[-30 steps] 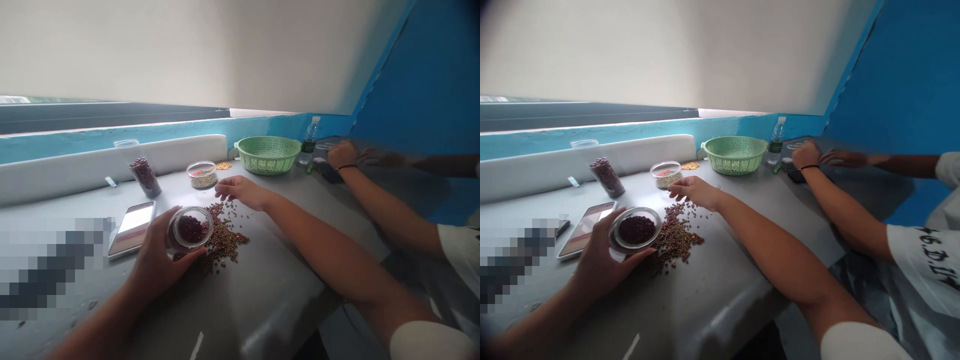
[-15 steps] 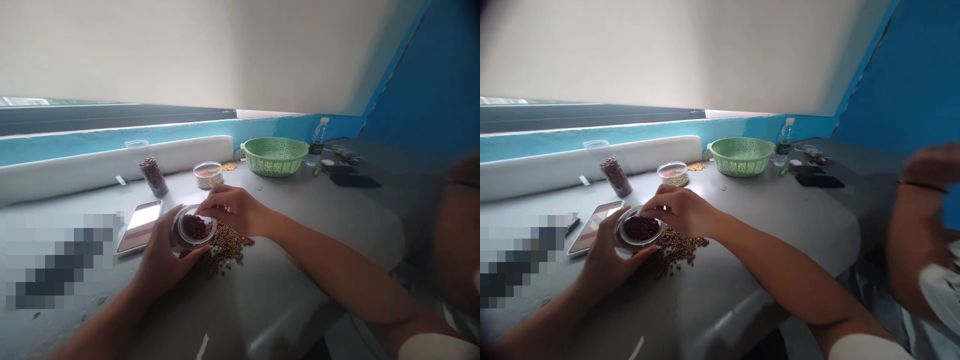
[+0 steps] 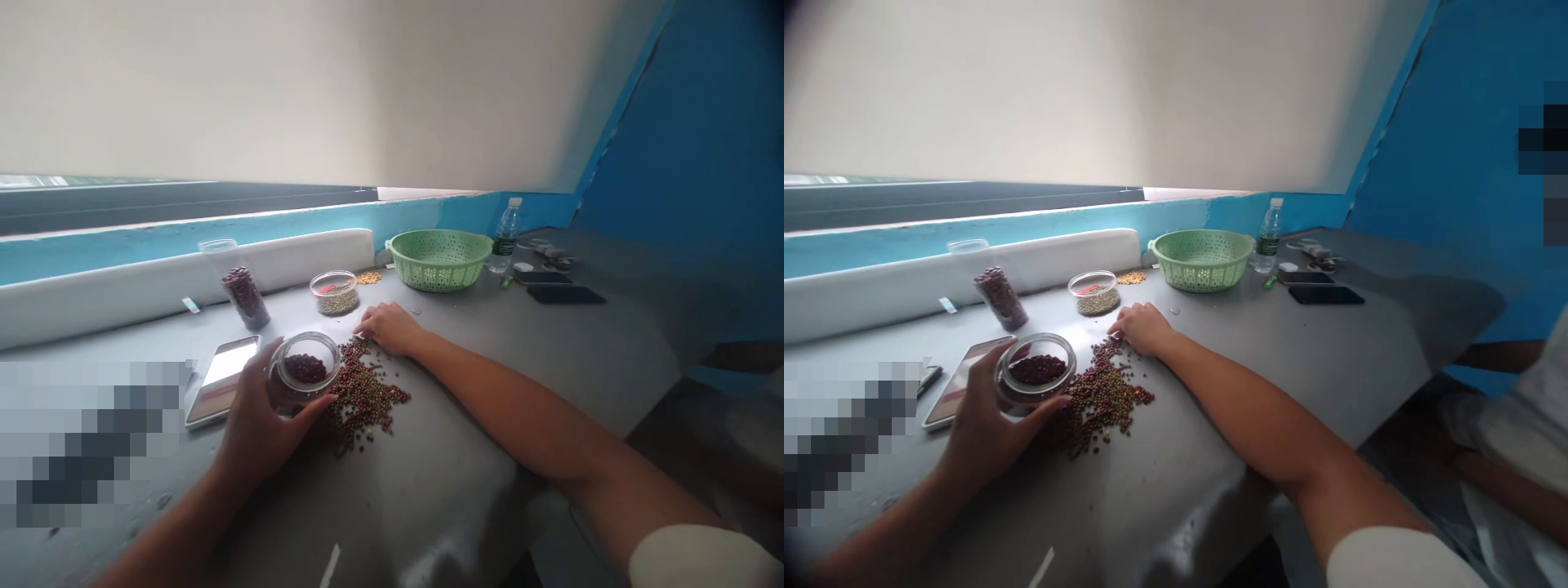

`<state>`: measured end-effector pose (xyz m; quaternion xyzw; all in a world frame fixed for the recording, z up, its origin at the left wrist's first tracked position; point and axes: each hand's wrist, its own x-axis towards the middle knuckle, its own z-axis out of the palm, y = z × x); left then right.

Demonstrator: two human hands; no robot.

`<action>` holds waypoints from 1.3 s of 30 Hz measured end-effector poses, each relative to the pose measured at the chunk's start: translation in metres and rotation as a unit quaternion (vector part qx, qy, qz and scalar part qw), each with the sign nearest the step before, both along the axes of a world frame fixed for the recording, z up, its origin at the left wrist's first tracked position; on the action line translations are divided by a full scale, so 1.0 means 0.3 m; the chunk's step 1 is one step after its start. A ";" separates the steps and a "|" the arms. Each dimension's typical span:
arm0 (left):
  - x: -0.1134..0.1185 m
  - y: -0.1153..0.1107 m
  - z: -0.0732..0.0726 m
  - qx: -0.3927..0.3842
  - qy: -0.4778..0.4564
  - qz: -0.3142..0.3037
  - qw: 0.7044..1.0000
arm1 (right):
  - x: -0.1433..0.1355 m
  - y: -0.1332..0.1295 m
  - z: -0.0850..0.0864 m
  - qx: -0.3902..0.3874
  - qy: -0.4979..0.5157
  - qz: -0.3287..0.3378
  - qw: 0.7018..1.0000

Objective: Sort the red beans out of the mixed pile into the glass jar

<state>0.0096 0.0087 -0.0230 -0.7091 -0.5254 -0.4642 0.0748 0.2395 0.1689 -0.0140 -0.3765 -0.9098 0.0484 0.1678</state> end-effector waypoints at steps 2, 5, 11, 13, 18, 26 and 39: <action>0.000 -0.001 0.000 -0.002 -0.003 -0.003 1.000 | 0.001 -0.001 0.006 0.009 -0.030 0.020 0.999; -0.004 0.002 -0.007 0.000 -0.004 -0.005 1.000 | 0.008 -0.008 0.022 0.014 -0.058 0.033 0.998; -0.012 0.009 -0.018 0.014 0.010 -0.009 1.000 | 0.025 -0.002 0.026 0.011 -0.058 0.027 0.998; -0.012 0.009 -0.016 0.019 0.017 -0.007 1.000 | 0.025 0.001 0.027 0.011 -0.049 0.017 0.999; -0.013 0.008 -0.013 0.027 0.027 -0.013 0.999 | 0.015 -0.006 0.039 0.010 -0.048 0.015 0.999; -0.009 0.007 -0.004 0.040 0.030 -0.015 0.999 | 0.012 -0.008 0.020 0.021 -0.057 0.034 0.998; -0.008 0.000 -0.009 0.013 0.023 -0.019 0.999 | 0.014 0.006 0.003 0.014 -0.028 0.040 0.999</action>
